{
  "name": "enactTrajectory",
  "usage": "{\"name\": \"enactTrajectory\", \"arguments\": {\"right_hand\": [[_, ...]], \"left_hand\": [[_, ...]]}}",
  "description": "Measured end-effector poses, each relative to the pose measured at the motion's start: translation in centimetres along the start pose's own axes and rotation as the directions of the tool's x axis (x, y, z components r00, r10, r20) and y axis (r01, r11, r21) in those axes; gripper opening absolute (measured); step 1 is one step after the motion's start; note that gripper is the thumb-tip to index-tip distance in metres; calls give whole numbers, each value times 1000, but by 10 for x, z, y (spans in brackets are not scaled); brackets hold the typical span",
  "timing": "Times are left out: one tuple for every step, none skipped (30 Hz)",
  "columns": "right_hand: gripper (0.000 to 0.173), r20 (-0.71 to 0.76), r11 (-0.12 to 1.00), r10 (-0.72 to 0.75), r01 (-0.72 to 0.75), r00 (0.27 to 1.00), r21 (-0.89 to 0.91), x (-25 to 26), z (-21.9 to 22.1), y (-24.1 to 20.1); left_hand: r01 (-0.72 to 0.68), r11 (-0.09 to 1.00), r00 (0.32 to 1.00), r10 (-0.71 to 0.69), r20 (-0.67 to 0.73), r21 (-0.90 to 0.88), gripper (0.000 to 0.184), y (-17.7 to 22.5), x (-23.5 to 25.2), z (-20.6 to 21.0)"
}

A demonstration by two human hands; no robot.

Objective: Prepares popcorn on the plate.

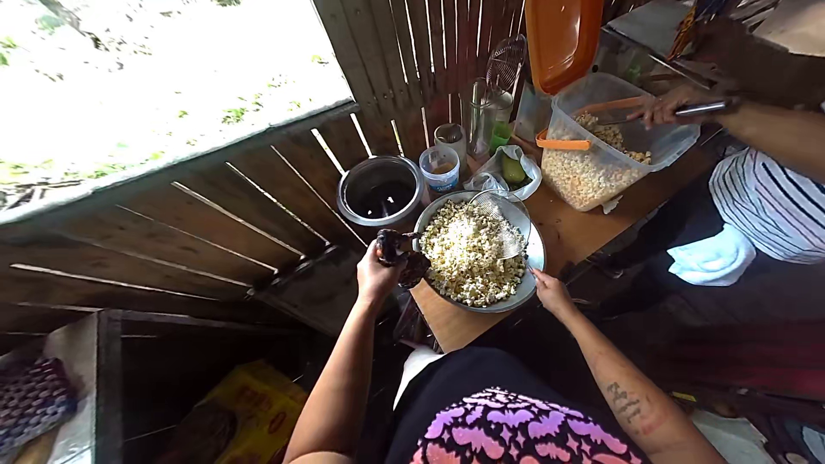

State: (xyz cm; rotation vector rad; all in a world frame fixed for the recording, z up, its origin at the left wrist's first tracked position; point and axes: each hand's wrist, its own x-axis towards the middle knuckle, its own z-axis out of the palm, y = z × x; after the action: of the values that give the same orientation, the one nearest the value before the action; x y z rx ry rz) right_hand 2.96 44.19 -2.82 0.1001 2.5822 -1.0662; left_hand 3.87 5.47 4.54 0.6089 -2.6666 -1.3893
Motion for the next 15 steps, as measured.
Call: {"name": "enactTrajectory", "arguments": {"right_hand": [[42,26,1000,8,-8,1000,-11,-2,-2,6],[43,60,999,17,-15,998,-31,-7,-7,13],[43,83,998,25,-21,996,-52,-12,-13,21],[43,97,997,37,-31,995,-65,-16,-18,27],[43,101,997,52,-46,994,-57,-19,-19,28],[43,109,996,82,-78,991,-43,-20,-17,24],[43,127,992,122,-119,984,-28,-20,-12,14],[43,142,988,155,-155,978,-10,-18,-5,1],[44,147,984,175,-178,973,8,-16,1,-10],[44,156,981,185,-191,970,24,-15,6,-19],[44,168,978,194,-204,967,44,-16,7,-24],[44,181,973,204,-219,962,68,-19,6,-27],[44,200,966,220,-242,955,91,-24,2,-27],[44,223,955,243,-273,944,116,-28,-2,-28],[44,246,939,270,-311,931,147,-31,-5,-30]], "left_hand": [[5,1000,1000,-5,-5,2,56,0,-1,0],[4,1000,1000,-4,-6,3,55,0,-2,1],[0,1000,1000,0,-7,9,54,1,-2,0],[-5,1000,1000,5,-9,17,53,2,-2,0],[-12,1000,1000,12,-11,18,53,4,-3,0],[-22,1000,1000,22,-17,14,52,6,-4,1],[-33,999,999,33,-22,8,53,7,-5,2],[-44,999,999,44,-25,5,53,8,-5,2],[-53,999,998,53,-25,13,54,9,-6,2],[-54,998,998,55,-22,21,55,11,-6,2],[-55,998,998,55,-22,25,55,12,-6,3],[-54,998,998,55,-23,25,55,12,-5,3],[-52,998,998,53,-24,21,54,11,-5,3],[-48,999,999,48,-25,16,54,10,-4,3],[-41,999,999,42,-23,16,54,10,-4,2]]}}
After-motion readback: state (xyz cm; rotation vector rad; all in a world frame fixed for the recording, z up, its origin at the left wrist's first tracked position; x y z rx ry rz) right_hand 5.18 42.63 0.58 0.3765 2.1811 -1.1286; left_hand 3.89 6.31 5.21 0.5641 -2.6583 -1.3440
